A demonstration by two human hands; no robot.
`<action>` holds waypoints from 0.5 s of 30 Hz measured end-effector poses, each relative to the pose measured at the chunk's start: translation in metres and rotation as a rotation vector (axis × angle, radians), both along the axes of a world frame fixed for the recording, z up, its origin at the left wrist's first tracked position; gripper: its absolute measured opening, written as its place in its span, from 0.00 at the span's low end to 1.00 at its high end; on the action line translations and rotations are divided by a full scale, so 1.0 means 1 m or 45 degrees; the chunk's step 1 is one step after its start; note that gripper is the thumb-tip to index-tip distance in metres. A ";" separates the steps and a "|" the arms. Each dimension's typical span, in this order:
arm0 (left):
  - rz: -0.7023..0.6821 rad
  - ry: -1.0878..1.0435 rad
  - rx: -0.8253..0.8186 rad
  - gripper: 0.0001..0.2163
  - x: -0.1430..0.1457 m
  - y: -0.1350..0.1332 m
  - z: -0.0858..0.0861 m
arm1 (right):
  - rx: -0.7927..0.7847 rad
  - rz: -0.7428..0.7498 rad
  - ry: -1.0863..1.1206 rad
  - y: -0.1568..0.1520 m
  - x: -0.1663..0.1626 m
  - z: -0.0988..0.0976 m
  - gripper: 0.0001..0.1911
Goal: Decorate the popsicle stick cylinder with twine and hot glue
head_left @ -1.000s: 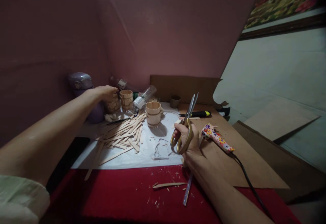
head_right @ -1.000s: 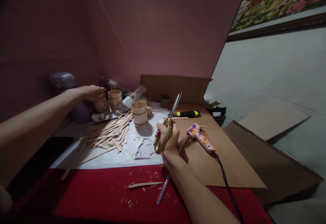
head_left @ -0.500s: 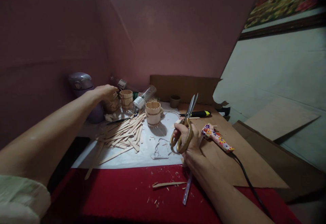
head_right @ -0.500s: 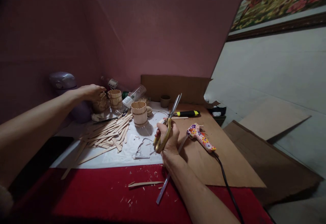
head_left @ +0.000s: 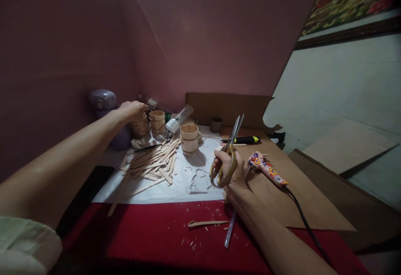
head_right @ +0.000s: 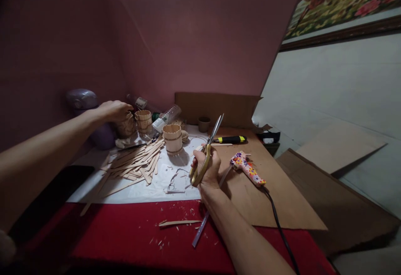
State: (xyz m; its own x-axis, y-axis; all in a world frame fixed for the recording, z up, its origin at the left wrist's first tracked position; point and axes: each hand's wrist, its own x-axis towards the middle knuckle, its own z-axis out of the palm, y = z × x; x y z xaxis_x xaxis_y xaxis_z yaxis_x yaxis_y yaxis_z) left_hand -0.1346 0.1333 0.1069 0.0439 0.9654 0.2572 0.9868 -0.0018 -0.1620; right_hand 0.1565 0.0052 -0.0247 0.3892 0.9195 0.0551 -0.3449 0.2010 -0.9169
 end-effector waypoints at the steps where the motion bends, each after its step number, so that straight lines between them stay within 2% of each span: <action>1: -0.005 0.012 0.027 0.16 0.004 -0.002 0.002 | 0.004 0.001 0.002 -0.001 -0.001 0.001 0.16; 6: -0.057 0.062 0.180 0.11 0.032 -0.013 0.013 | 0.069 0.039 0.016 -0.008 -0.003 0.010 0.12; 8: -0.071 0.060 0.254 0.12 0.048 -0.021 0.014 | 0.074 0.044 0.021 -0.010 -0.003 0.013 0.11; 11: -0.107 -0.020 0.466 0.15 0.076 -0.038 0.008 | 0.062 0.048 0.024 -0.011 -0.004 0.015 0.11; 15: -0.217 -0.222 0.603 0.16 0.105 -0.064 -0.010 | 0.069 0.023 0.040 -0.008 -0.005 0.013 0.17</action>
State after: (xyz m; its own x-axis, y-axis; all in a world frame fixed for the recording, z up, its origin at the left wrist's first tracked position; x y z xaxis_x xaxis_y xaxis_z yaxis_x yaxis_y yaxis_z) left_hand -0.0293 0.0690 0.0969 0.1078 0.7247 0.6806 0.9913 -0.1307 -0.0178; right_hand 0.1519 -0.0029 -0.0117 0.3750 0.9224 0.0927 -0.3774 0.2432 -0.8936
